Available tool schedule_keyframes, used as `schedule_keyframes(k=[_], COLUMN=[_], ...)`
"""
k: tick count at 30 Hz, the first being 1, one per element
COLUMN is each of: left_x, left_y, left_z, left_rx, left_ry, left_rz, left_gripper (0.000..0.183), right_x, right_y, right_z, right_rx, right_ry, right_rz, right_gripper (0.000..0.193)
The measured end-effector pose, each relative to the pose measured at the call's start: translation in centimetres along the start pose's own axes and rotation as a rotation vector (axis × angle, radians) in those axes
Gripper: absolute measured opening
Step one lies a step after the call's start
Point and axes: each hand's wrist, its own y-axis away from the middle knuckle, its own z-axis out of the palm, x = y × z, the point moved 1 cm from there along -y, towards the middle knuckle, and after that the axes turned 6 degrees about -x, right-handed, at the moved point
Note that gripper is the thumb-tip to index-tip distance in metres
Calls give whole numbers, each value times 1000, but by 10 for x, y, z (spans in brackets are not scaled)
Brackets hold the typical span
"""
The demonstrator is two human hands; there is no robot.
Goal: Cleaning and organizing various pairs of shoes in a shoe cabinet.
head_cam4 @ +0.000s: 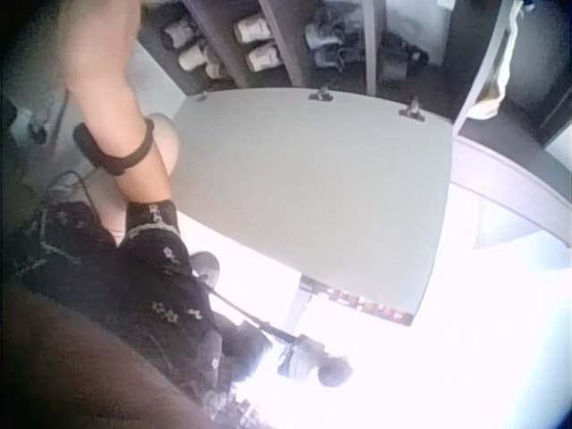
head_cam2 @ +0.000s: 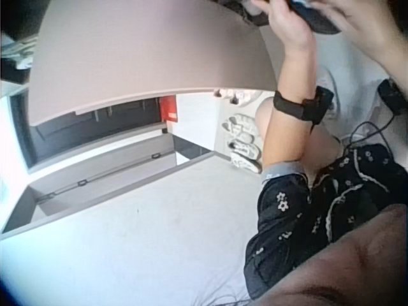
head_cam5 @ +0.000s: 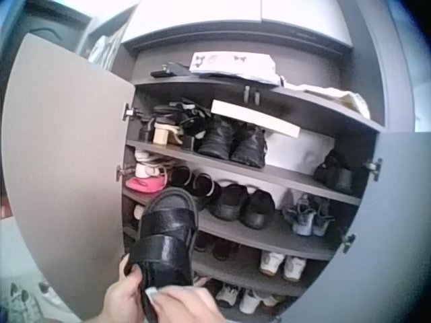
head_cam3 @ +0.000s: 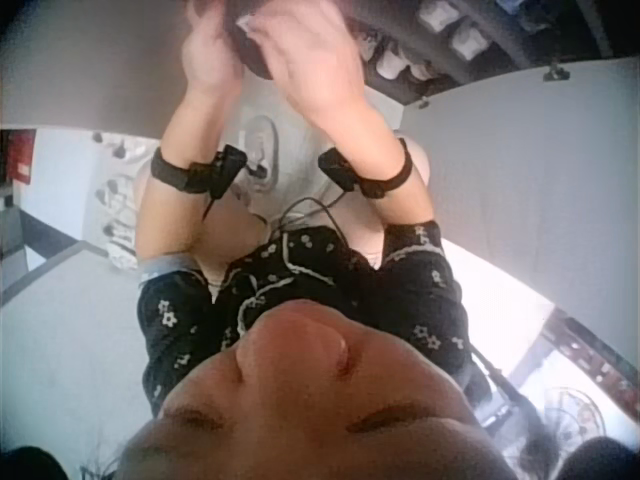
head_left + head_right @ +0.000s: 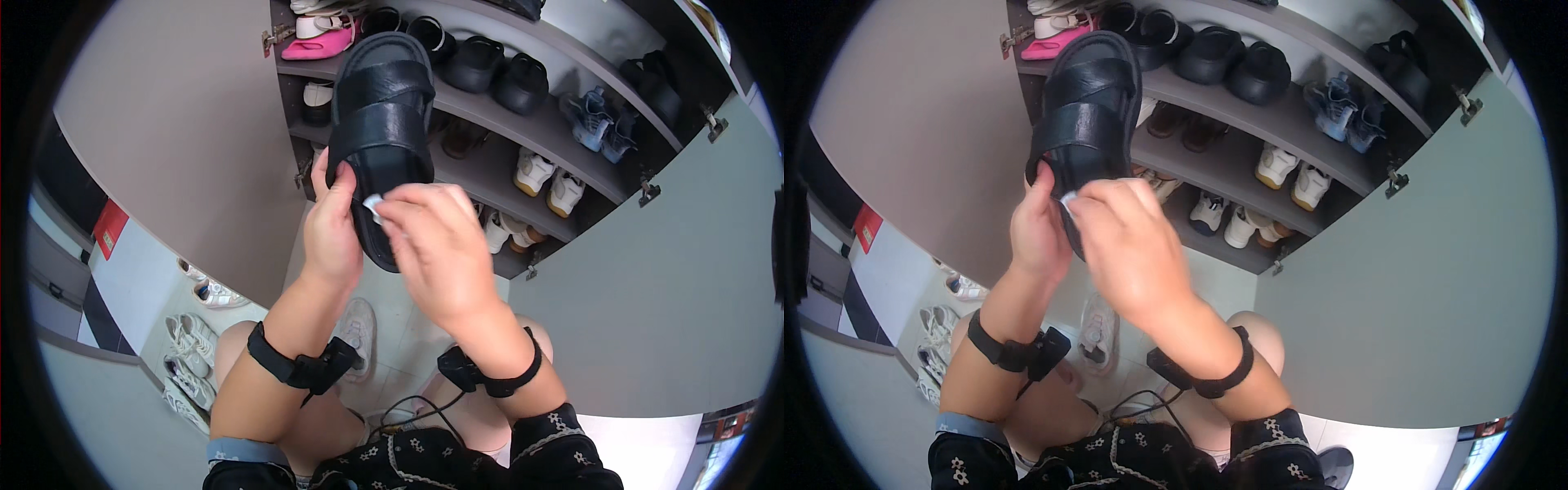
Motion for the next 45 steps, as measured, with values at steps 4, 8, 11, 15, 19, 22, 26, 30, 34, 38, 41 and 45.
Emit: schedule_keyframes(k=[4, 8, 11, 15, 19, 22, 26, 30, 34, 38, 41, 45], left_x=[0, 11, 19, 16, 13, 12, 14, 13, 17, 13, 19, 21], left_y=[-3, -10, -12, -7, -9, -10, -5, -5, 1, 6, 12, 7], left_z=[-1, -4, -8, 2, -7, -10, 4, 5, 11, 16, 26, 18], left_rx=[35, 143, 211, 239, 210, 141, 98, 139, 138, 44, 89, 109], left_ry=[-56, 44, -14, -114, -67, 43, -96, -152, -464, -1156, -1484, -1527], left_rz=[-86, -99, -79, 20, -23, -95, -102, -40, 100, 383, 517, 497], left_gripper=[45, 42, 39, 46, 40, 34, 36, 62, 73, 82, 79, 80], right_x=[0, -5, 3, 16, 11, 13, 12, 27, 40, 50, 31, 16], right_y=[5, 6, 9, 2, 2, 2, 5, 4, 2, 0, 0, 3], right_z=[13, -11, -27, -31, -11, -12, -7, -13, -27, -13, -6, -3], right_rx=[-174, -337, -592, -116, -263, -260, -222, -126, 195, 336, 323, 186], right_ry=[75, 29, -74, -140, -39, -38, -28, -109, -678, -1340, -1491, -1346], right_rz=[-120, -141, -87, 31, -3, -34, -36, -99, 612, 777, 844, 712], right_gripper=[26, 19, 18, 17, 34, 34, 29, 21, 20, 32, 39, 41])
